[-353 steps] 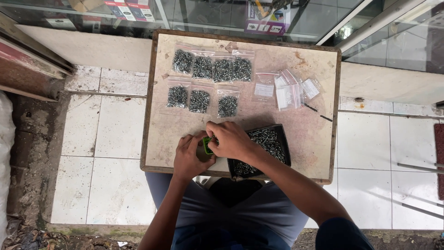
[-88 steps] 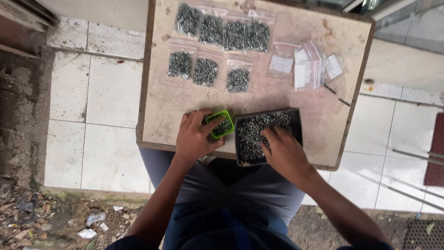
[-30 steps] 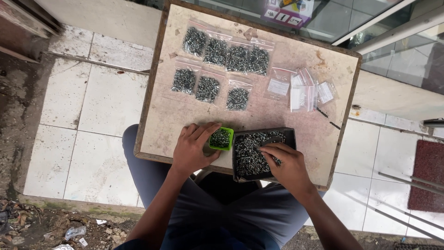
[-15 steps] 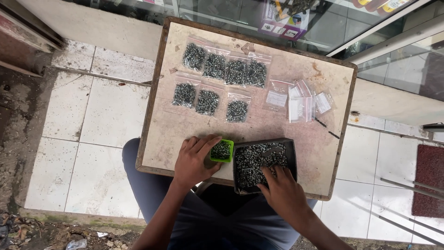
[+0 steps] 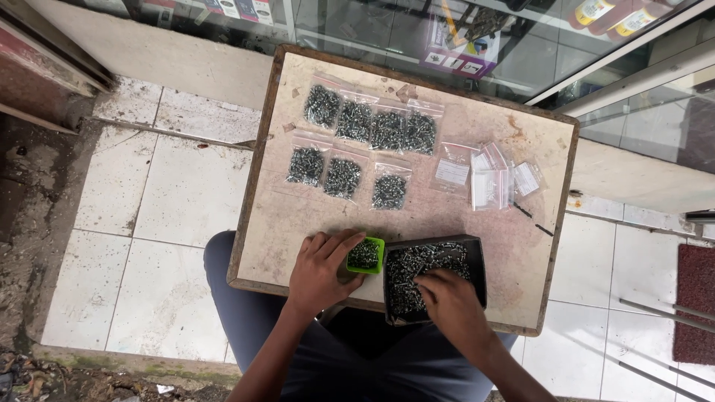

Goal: Sorting small screws from a tray and placing them into individual plastic bags.

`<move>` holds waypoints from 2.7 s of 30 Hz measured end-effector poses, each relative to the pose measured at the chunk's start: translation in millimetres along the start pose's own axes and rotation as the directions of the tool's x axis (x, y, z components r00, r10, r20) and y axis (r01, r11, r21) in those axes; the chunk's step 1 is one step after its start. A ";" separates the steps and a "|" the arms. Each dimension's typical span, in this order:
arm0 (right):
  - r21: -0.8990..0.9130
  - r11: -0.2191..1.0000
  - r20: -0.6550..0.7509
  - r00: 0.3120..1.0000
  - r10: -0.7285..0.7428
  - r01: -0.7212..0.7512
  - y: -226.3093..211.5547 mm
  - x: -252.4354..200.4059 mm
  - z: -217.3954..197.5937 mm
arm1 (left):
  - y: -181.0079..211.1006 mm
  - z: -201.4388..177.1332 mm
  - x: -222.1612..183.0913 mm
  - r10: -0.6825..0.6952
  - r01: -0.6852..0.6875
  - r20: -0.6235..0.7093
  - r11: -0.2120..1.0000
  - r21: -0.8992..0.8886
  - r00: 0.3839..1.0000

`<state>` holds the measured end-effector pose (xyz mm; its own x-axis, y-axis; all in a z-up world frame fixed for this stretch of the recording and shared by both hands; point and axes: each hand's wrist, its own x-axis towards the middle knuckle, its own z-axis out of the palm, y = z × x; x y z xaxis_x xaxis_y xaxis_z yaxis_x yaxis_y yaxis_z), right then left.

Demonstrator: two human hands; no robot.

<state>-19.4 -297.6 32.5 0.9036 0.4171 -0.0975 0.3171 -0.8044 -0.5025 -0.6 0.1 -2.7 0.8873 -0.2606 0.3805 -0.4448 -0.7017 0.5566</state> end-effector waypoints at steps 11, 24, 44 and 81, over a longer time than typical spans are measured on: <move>0.802 0.378 0.361 0.879 0.311 -0.462 24.2 -1.5 -25.3 | 5.7 -4.2 5.1 -0.070 0.069 -0.034 0.997 -0.048 0.997; 0.837 -0.109 0.540 0.775 0.327 -0.537 16.4 9.5 -3.8 | 4.6 18.0 -2.2 -0.304 0.246 -0.074 0.871 -0.425 0.950; 0.564 0.826 0.078 0.996 -0.051 -0.002 -74.3 83.6 -62.2 | -4.1 26.1 8.6 -0.299 0.243 -0.255 0.943 -0.228 0.920; 0.976 0.067 -0.205 0.979 -0.010 0.205 -29.9 47.9 -9.2 | 7.8 19.3 3.6 -0.100 0.096 -0.241 0.995 -0.029 0.965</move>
<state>17.0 -257.5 50.7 0.9401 0.3299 0.0856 -0.0747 0.4445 -0.8927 1.5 -19.0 -11.3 0.8715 -0.0215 0.4899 -0.3610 -0.7042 0.6114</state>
